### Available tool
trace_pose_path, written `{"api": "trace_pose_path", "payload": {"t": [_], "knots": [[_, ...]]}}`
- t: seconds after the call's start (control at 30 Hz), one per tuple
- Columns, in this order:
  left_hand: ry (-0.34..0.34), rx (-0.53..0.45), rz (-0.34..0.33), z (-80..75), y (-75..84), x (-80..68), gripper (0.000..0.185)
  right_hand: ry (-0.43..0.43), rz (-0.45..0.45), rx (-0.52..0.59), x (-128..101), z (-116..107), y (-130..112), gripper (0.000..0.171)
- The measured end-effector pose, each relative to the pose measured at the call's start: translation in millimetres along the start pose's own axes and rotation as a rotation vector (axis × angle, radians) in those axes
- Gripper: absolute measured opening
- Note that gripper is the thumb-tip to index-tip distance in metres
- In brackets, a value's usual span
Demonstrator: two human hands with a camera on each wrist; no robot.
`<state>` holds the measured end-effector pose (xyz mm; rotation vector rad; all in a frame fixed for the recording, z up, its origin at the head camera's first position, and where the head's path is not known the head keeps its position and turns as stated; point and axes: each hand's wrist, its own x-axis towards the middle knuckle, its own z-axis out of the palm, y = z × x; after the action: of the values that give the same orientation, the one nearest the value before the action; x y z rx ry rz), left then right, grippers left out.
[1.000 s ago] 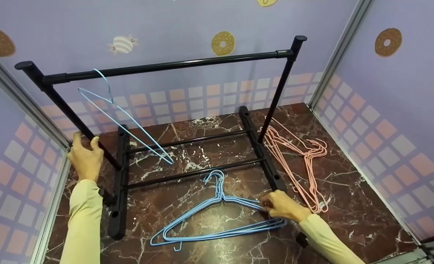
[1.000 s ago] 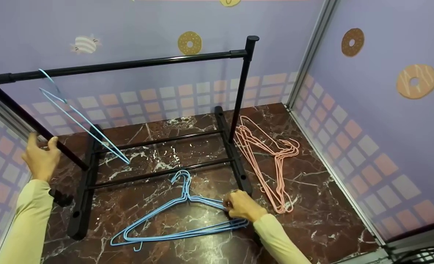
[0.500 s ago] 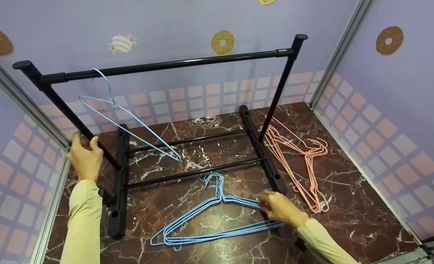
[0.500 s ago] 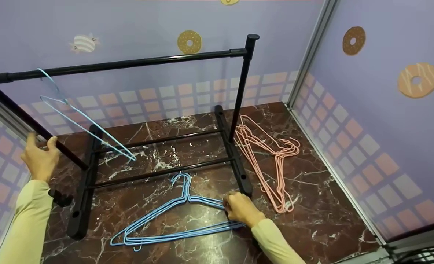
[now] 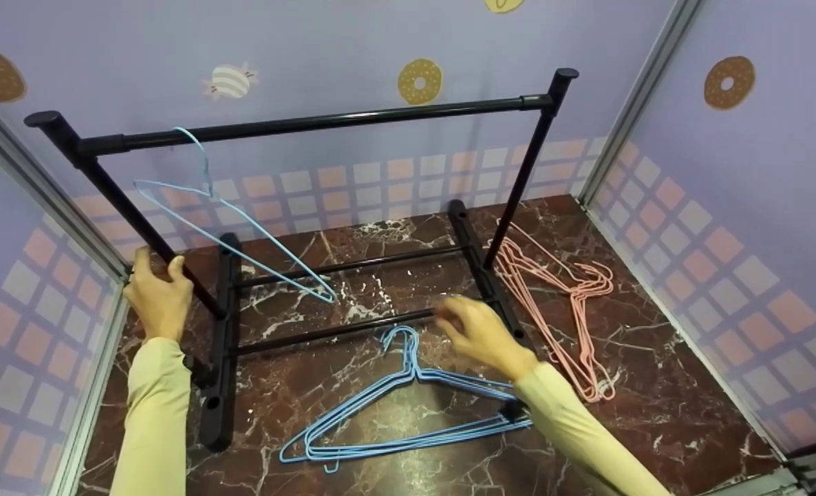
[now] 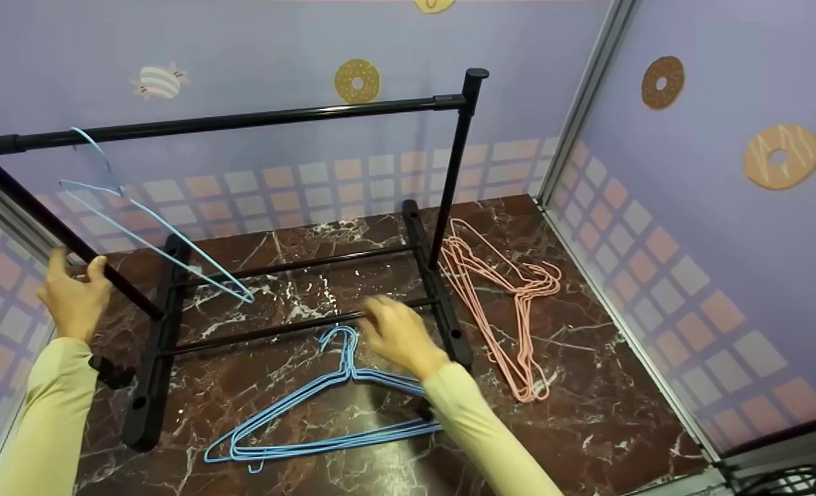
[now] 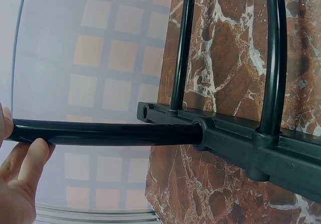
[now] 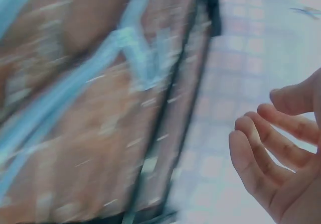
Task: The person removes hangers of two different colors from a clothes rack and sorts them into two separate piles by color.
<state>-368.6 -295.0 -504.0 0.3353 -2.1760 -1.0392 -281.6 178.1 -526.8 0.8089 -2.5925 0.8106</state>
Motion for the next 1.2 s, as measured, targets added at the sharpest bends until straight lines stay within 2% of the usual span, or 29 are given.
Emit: {"api": "trace_pose_path", "payload": {"t": [0.13, 0.27, 0.4, 0.53, 0.77, 0.97, 1.2], "knots": [[0.007, -0.003, 0.002, -4.8, -2.1, 1.8, 0.032, 0.016, -0.021, 0.063, 49, -1, -34, 0.016], [0.012, -0.003, 0.011, -8.0, -3.7, 2.2, 0.03, 0.03, -0.041, 0.062, 90, 1, -69, 0.023], [0.01, 0.006, 0.023, -8.7, -3.8, 2.1, 0.03, 0.011, -0.028, 0.029, 121, 3, -95, 0.032], [-0.004, 0.009, 0.014, -8.5, -2.0, 2.9, 0.033, -0.048, 0.01, -0.009, 144, 6, -111, 0.038], [-0.019, 0.002, 0.001, -7.9, 1.8, 4.7, 0.036, -0.12, 0.029, -0.059, 167, 16, -130, 0.041], [-0.037, 0.006, -0.017, -5.9, 3.9, 2.4, 0.04, -0.139, 0.005, -0.077, 175, 26, -141, 0.042], [-0.067, 0.013, -0.027, -4.9, 2.5, 0.2, 0.042, -0.155, 0.034, -0.044, 180, 36, -143, 0.034]]}}
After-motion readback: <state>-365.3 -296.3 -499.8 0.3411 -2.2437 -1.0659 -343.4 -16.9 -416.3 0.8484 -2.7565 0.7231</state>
